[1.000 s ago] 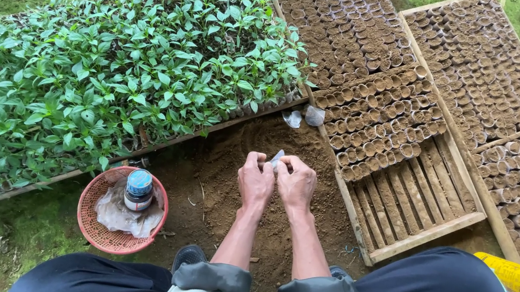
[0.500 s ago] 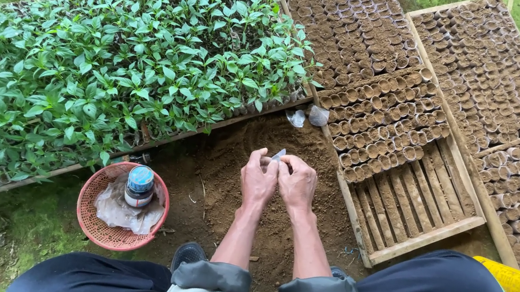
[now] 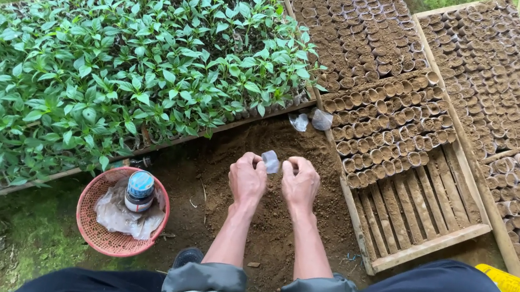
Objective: The person opens small seed packets and places seeds into individual soil-filled biodegradable pots arranged in wooden trays. The person then places the filled pots into the tray.
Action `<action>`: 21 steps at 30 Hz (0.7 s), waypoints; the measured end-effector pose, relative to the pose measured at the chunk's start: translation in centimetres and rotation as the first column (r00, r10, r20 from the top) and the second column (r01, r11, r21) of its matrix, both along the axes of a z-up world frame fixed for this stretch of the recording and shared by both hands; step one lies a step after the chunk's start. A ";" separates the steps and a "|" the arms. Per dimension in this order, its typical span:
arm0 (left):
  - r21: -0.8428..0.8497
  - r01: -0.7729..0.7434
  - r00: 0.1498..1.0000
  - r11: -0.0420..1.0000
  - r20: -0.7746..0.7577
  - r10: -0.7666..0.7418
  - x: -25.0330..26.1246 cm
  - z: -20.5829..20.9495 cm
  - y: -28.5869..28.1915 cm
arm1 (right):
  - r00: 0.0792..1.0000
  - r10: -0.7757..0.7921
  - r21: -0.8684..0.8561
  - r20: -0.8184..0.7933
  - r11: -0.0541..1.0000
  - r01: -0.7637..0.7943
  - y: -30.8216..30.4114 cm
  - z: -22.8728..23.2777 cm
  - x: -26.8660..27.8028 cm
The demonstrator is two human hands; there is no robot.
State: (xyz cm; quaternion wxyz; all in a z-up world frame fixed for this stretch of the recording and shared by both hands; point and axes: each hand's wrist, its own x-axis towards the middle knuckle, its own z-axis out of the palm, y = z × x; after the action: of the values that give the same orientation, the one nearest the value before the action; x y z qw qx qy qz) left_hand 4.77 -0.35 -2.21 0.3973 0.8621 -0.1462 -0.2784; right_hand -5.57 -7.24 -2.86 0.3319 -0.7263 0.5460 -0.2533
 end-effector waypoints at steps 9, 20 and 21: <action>0.121 0.078 0.996 0.990 0.041 -0.083 2.7 3.4 0.0 | 0.811 0.174 -0.172 -0.558 0.932 -0.318 -6.6 -4.7 1.0; 0.169 0.259 0.936 0.951 0.198 -0.290 3.3 0.7 -0.3 | 0.855 0.188 -0.109 -0.482 0.956 -0.272 -5.6 -9.1 -1.0; 0.180 0.262 0.936 0.948 0.190 -0.295 3.1 0.5 -0.3 | 0.943 0.130 0.116 -0.308 0.988 -0.098 -5.3 -8.9 -0.8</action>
State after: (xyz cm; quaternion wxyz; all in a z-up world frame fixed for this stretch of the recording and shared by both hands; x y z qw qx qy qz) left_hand 7.91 -0.61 -1.68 0.2686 0.8854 -0.2876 -0.2475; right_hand -6.35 -12.52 -11.75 0.2903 -0.7705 0.5607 -0.0874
